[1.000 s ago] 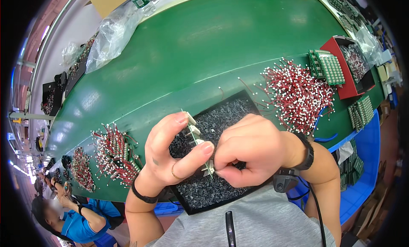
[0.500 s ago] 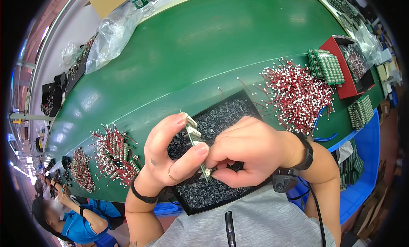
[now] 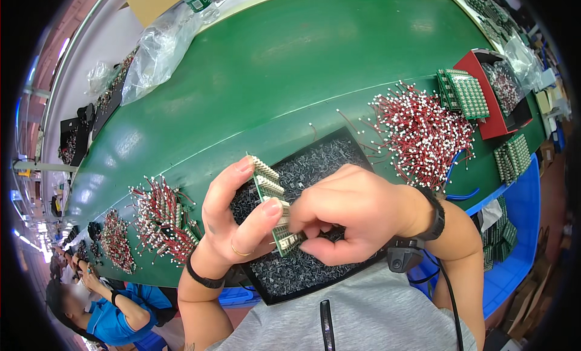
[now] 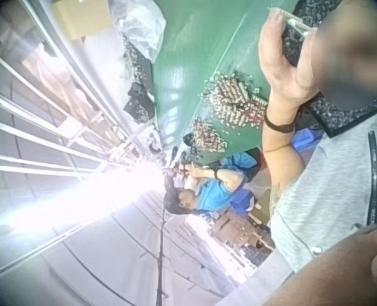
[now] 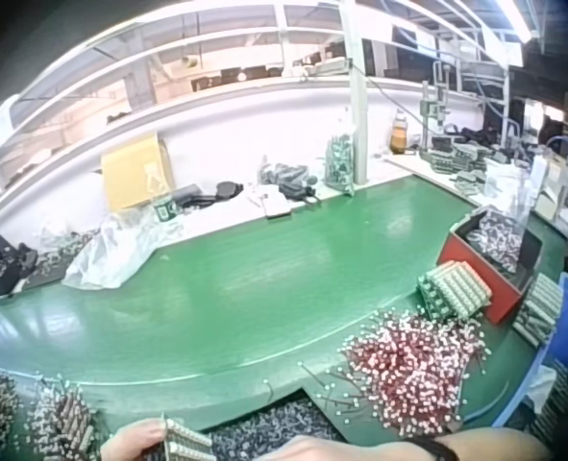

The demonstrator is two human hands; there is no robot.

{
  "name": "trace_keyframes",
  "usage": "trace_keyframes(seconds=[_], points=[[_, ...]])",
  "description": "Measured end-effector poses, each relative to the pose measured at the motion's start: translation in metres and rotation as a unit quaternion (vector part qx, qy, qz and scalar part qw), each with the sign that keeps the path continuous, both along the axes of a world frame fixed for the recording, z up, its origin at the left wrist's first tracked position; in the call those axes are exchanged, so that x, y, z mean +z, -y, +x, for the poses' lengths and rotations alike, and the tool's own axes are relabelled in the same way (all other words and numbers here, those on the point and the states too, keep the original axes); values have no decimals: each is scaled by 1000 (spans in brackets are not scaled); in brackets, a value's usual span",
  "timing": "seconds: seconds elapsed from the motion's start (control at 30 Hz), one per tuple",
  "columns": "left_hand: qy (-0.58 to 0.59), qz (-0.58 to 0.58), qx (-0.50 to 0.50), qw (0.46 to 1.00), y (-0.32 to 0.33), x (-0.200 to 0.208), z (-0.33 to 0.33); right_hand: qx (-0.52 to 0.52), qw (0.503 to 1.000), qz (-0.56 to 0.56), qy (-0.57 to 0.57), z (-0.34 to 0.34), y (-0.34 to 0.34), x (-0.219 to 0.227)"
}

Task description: Assembling small electronic components onto printed circuit boards at an assembly line workstation.

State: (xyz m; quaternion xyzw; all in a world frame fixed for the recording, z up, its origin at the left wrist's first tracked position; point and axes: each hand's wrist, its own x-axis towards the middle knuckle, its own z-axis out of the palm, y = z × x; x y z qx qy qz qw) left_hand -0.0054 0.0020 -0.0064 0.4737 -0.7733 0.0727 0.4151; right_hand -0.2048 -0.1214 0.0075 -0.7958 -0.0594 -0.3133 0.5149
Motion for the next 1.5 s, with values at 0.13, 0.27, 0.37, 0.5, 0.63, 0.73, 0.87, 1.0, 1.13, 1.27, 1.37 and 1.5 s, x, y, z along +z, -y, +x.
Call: trace_keyframes(seconds=[0.13,0.27,0.37,0.5,0.63,0.73,0.87,1.0,1.13,1.27,1.37,1.5], points=[[-9,-6,3,1000,1,-2,0,-10,999,-34,24,0,1,-4],[28,-13,-2,1000,4,0,1,-11,1000,0,2,1,0,-2],[18,-27,2,999,4,-3,1,-32,997,-68,35,-1,1,-1],[33,-19,-7,999,5,1,1,-40,998,-7,55,0,0,-1],[30,18,-14,999,3,4,0,-45,995,-35,81,1,1,-4],[-7,22,-14,1000,-1,-1,2,-39,998,3,59,-3,2,1],[-33,72,0,997,-9,0,6,-5,999,24,20,-1,1,-5],[-129,58,-27,990,-7,-4,3,-1,999,-45,3,3,-1,-8],[-96,46,-17,994,-7,-2,1,1,1000,14,-17,-3,1,2],[-87,54,-14,995,-6,-1,0,6,1000,-19,-20,1,0,-6],[-77,44,-15,996,-5,-4,4,-6,999,-36,16,1,0,-5],[-346,122,-36,930,-11,-7,3,11,1000,-7,-2,3,0,-7]])
